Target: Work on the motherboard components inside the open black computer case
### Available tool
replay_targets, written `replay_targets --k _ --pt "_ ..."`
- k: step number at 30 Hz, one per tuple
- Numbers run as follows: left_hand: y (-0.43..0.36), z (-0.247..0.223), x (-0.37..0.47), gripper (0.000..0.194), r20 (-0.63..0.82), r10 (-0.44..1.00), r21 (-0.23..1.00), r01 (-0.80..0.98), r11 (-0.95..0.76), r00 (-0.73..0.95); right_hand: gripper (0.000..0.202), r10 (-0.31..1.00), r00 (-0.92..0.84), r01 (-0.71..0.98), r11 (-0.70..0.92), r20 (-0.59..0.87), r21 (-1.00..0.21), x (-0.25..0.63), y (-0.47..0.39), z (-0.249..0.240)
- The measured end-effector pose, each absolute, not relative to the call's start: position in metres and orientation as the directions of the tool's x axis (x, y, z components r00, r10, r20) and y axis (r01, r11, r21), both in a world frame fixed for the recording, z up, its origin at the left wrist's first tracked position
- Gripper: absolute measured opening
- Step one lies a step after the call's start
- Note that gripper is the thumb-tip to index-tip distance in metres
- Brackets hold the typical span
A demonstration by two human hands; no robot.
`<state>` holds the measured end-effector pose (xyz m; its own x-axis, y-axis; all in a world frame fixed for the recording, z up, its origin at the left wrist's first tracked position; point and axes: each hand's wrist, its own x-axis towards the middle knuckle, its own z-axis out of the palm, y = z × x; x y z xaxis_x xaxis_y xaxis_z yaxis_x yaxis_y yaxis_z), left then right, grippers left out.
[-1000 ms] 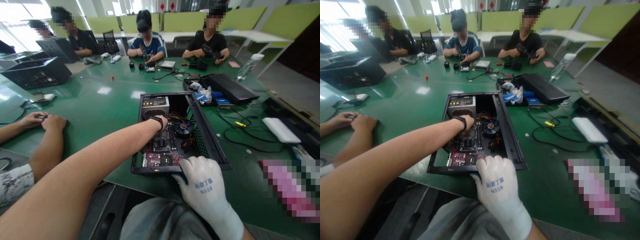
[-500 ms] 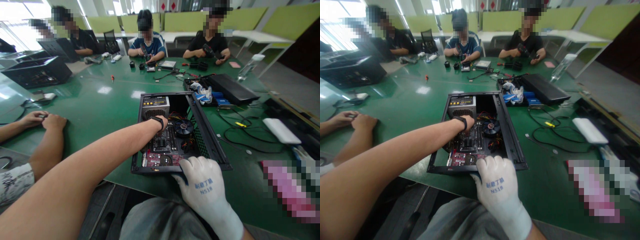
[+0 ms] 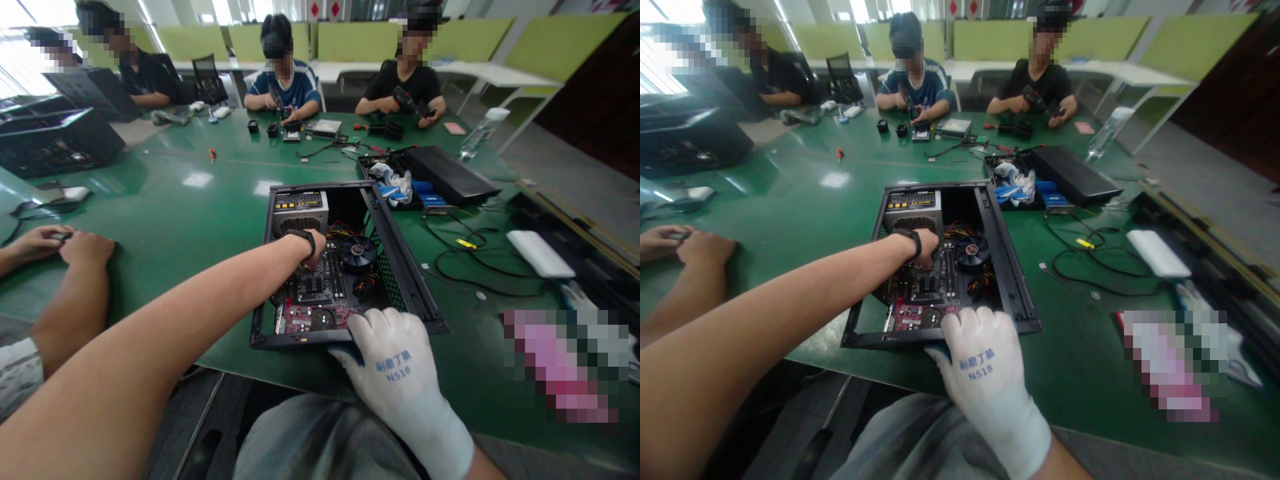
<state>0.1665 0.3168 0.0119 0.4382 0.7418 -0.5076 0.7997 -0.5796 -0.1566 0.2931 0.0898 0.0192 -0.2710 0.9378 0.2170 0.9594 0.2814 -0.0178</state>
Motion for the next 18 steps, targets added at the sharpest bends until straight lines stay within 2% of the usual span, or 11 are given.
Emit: replay_targets --k 3,8,14,18 --pt "0.316 0.016 0.165 0.053 -0.423 0.765 -0.100 0.814 -0.572 0.486 0.030 0.941 -0.257 0.963 0.268 0.219 -0.020 0.292 0.090 0.019" --pt "0.318 0.038 0.156 0.040 -0.216 0.806 -0.016 0.823 -0.567 0.551 0.030 0.938 -0.263 0.963 0.268 0.226 0.006 0.295 0.103 0.020" --pt "0.319 0.082 0.133 0.036 0.071 0.883 0.160 0.868 -0.470 0.465 0.039 0.939 -0.254 0.967 0.242 0.232 0.081 0.299 0.171 0.021" --pt "0.312 0.104 0.115 0.034 0.202 0.911 0.286 0.868 -0.406 0.360 0.048 0.942 -0.233 0.972 0.216 0.241 0.094 0.299 0.246 0.023"
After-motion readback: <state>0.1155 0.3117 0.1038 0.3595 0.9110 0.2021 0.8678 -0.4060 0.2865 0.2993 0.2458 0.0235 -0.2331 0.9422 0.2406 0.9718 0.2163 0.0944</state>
